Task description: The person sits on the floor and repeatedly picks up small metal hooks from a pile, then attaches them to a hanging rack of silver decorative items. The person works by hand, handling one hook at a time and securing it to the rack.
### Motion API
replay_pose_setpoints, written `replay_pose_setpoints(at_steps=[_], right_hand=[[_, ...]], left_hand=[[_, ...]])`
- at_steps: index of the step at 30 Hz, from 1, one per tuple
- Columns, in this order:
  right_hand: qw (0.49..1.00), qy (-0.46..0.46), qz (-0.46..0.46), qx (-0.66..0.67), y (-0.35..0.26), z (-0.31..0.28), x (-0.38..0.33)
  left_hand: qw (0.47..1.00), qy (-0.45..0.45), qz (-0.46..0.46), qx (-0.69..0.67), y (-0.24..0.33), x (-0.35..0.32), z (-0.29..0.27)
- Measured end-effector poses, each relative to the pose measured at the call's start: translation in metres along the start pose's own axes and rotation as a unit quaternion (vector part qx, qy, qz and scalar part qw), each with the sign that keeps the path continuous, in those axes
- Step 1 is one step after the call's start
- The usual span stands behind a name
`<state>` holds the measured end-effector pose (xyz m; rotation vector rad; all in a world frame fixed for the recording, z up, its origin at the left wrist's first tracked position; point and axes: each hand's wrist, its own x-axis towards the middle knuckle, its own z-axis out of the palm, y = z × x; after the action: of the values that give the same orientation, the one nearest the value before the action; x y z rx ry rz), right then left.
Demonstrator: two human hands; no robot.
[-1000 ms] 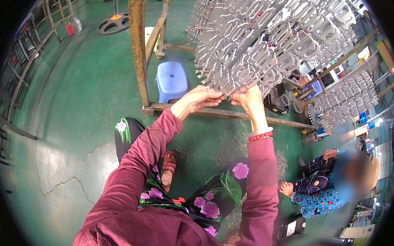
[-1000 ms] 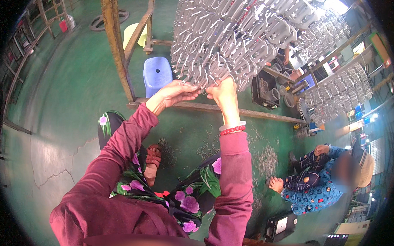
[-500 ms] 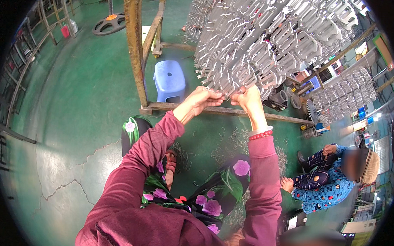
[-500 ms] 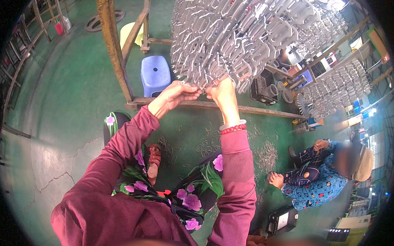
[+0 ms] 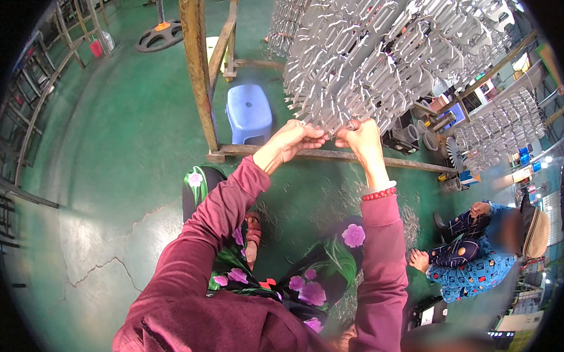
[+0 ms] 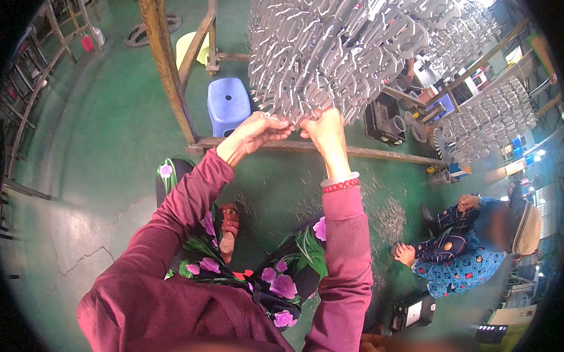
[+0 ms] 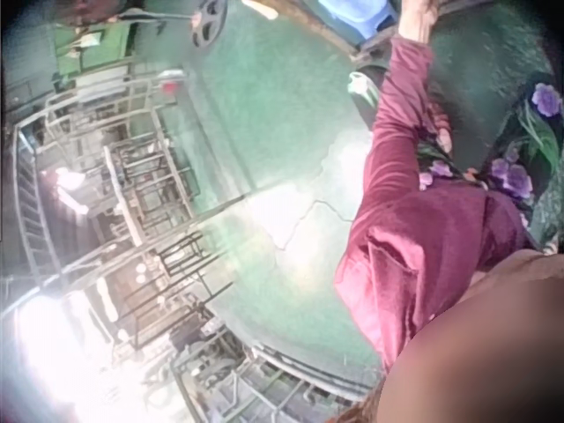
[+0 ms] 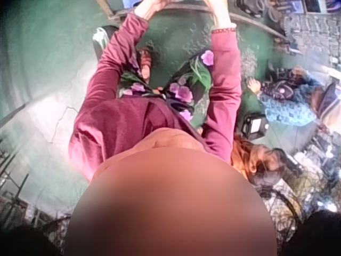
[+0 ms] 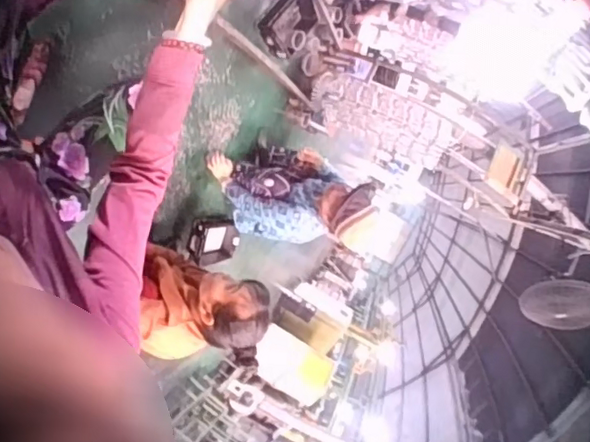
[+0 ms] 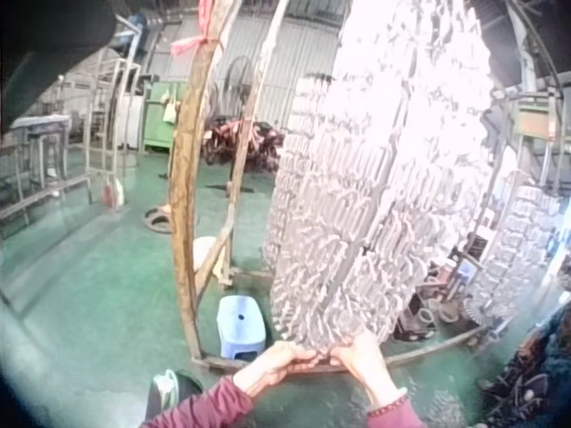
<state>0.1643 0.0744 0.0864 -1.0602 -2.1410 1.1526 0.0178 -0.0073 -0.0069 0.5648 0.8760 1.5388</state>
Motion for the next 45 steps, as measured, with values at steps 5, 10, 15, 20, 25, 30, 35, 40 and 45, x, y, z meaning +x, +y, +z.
replay_pose_setpoints(at_steps=[5, 10, 15, 20, 25, 30, 35, 40, 45], right_hand=[[0.996, 0.035, -0.025, -0.079, 0.006, -0.001, -0.009], [0.991, 0.071, -0.06, -0.094, 0.02, 0.005, -0.007], [0.989, 0.089, -0.098, -0.067, 0.02, 0.005, -0.008], [0.983, 0.104, -0.108, -0.105, 0.019, 0.002, -0.009], [0.966, 0.132, -0.156, -0.157, 0.01, -0.02, -0.027], [0.93, 0.238, -0.257, -0.116, -0.048, -0.055, -0.032], [0.912, 0.271, -0.251, -0.181, -0.085, -0.074, -0.034], [0.964, 0.203, -0.169, 0.013, -0.062, -0.097, -0.059], [0.986, 0.124, -0.09, 0.07, -0.018, -0.106, -0.09]], left_hand=[[0.998, -0.004, -0.033, 0.051, 0.0, -0.002, 0.003], [0.997, -0.013, -0.046, 0.055, 0.003, -0.008, 0.005], [0.998, -0.048, -0.017, -0.024, 0.001, -0.007, 0.008], [0.992, -0.085, 0.018, -0.096, -0.005, 0.001, 0.01], [0.992, -0.08, 0.022, -0.095, -0.005, -0.002, 0.007], [0.993, -0.075, 0.028, -0.085, -0.004, -0.001, 0.011], [0.992, -0.091, 0.023, -0.086, -0.004, 0.005, 0.025], [0.995, -0.021, 0.047, -0.084, -0.014, 0.005, -0.004], [0.978, -0.072, 0.126, -0.151, -0.017, 0.014, -0.004]])
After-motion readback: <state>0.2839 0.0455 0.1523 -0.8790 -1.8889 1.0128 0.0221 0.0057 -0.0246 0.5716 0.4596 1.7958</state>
